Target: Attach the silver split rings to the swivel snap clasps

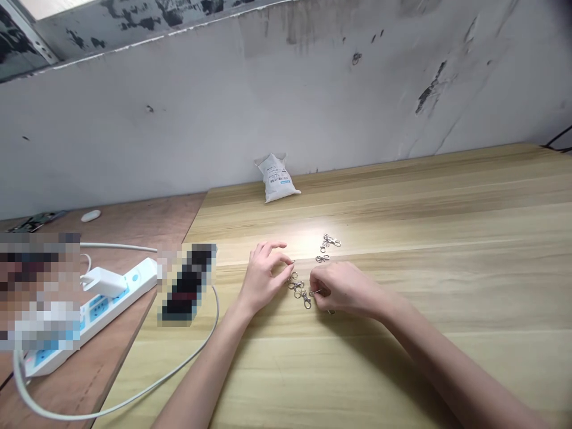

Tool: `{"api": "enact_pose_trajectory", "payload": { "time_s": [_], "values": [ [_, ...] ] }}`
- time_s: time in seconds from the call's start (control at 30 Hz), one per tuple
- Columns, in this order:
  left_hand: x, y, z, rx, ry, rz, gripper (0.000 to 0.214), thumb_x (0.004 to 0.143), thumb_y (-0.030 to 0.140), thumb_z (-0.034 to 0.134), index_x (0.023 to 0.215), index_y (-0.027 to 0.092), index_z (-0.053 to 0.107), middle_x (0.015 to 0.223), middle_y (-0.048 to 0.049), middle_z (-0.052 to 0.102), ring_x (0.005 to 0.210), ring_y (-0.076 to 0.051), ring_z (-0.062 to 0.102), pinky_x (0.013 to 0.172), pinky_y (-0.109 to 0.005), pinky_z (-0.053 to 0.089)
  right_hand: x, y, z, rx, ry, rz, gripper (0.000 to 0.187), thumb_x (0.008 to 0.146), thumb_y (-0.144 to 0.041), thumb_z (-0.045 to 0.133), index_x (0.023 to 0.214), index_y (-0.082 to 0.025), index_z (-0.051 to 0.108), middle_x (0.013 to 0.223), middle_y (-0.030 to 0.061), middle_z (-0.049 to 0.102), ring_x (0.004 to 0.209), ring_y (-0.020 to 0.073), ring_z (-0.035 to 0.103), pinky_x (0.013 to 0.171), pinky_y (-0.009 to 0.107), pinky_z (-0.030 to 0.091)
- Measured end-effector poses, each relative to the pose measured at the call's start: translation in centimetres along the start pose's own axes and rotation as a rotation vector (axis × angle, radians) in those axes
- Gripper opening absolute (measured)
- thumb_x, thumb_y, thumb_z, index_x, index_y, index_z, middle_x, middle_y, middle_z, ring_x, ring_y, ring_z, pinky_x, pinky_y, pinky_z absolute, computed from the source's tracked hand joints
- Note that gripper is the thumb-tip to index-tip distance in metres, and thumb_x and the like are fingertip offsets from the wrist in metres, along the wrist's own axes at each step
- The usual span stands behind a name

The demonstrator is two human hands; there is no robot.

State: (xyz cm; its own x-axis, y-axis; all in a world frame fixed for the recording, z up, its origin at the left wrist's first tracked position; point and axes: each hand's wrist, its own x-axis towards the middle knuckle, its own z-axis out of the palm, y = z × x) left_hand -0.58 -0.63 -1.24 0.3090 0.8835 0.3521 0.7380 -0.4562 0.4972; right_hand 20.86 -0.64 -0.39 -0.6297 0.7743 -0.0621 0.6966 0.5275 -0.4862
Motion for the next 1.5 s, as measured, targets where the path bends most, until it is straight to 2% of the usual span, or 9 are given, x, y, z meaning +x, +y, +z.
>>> {"api": "enact_pose_trajectory", "payload": {
  "time_s": [0.53,0.73,0.83,0.93,1.07,1.2,1.37,1.43,1.5],
  "values": [
    [0.0,0.1,0.1,-0.004,0.001,0.033,0.005,0.087,0.021,0.063,0.085,0.024,0.066,0.121,-0.0024,0.061,0.117,-0.023,0.051,0.103,-0.043,0.035,0.4,0.3,0.5,-0.229,0.117,-0.022,0.007,0.068,-0.012,0.057,0.066,-0.018,0.056,0.064,-0.0007,0.065,0.051,0.0088,0.044,0.050,0.025,0.016],
    [0.0,0.1,0.1,0.008,-0.003,0.039,0.005,0.087,0.021,0.063,0.085,0.024,0.066,0.120,-0.0028,0.061,0.116,-0.023,0.051,0.102,-0.043,0.037,0.6,0.6,1.2,-0.265,0.283,-0.030,0.008,0.074,-0.016,0.056,0.079,-0.020,0.061,0.049,-0.0040,0.055,0.043,0.0099,0.036,0.049,0.026,0.014],
    [0.0,0.1,0.2,0.024,0.013,0.050,0.005,0.088,0.022,0.063,0.086,0.025,0.067,0.122,-0.0031,0.061,0.120,-0.024,0.050,0.102,-0.044,0.039,0.7,1.0,1.2,-0.187,0.342,-0.062,0.011,0.086,-0.019,0.052,0.088,-0.021,0.062,0.051,-0.0045,0.056,0.045,0.0104,0.040,0.051,0.025,0.017],
    [-0.1,0.1,0.3,0.045,0.023,0.076,0.006,0.088,0.023,0.061,0.086,0.025,0.067,0.131,-0.0037,0.057,0.132,-0.026,0.042,0.107,-0.047,0.036,0.8,1.4,1.0,-0.149,0.325,-0.094,0.016,0.093,-0.020,0.046,0.090,-0.020,0.062,0.059,-0.0022,0.063,0.048,0.0109,0.045,0.052,0.024,0.018],
    [-0.1,0.0,0.6,0.086,-0.033,0.083,0.008,0.089,0.025,0.060,0.085,0.025,0.067,0.139,-0.0034,0.053,0.141,-0.027,0.032,0.110,-0.050,0.033,0.8,1.7,1.0,-0.130,0.308,-0.068,0.010,0.090,-0.018,0.054,0.087,-0.022,0.063,0.063,-0.0029,0.066,0.051,0.0107,0.050,0.053,0.024,0.021],
    [0.0,-0.4,0.6,0.100,-0.076,0.019,0.007,0.088,0.025,0.061,0.085,0.025,0.067,0.136,-0.0035,0.057,0.138,-0.028,0.038,0.108,-0.051,0.034,0.8,1.9,0.9,-0.122,0.353,-0.064,0.008,0.088,-0.018,0.057,0.085,-0.022,0.063,0.064,-0.0039,0.065,0.054,0.0108,0.052,0.054,0.023,0.024],
    [0.1,-0.6,0.6,0.092,-0.083,-0.002,0.008,0.088,0.024,0.061,0.083,0.024,0.066,0.128,-0.0034,0.064,0.134,-0.027,0.045,0.110,-0.054,0.032,1.3,2.3,0.8,-0.245,0.469,-0.033,0.013,0.093,-0.023,0.054,0.099,-0.020,0.065,0.094,0.0053,0.068,0.078,0.0164,0.060,0.062,0.025,0.037],
    [0.1,-0.7,0.6,0.119,-0.055,0.019,0.008,0.088,0.024,0.060,0.082,0.023,0.066,0.135,-0.0040,0.060,0.139,-0.027,0.039,0.113,-0.056,0.028,1.8,2.4,0.9,-0.334,0.516,-0.018,0.020,0.094,-0.023,0.053,0.109,-0.018,0.065,0.107,0.0101,0.067,0.097,0.0226,0.060,0.079,0.032,0.043],
    [0.1,-0.7,0.5,0.150,-0.033,0.044,0.010,0.089,0.023,0.059,0.082,0.022,0.066,0.142,-0.0044,0.054,0.144,-0.027,0.031,0.116,-0.058,0.024,2.4,2.6,1.0,-0.406,0.552,-0.009,0.023,0.095,-0.023,0.052,0.113,-0.018,0.065,0.119,0.0130,0.064,0.115,0.0276,0.054,0.097,0.042,0.039]
  ]
}}
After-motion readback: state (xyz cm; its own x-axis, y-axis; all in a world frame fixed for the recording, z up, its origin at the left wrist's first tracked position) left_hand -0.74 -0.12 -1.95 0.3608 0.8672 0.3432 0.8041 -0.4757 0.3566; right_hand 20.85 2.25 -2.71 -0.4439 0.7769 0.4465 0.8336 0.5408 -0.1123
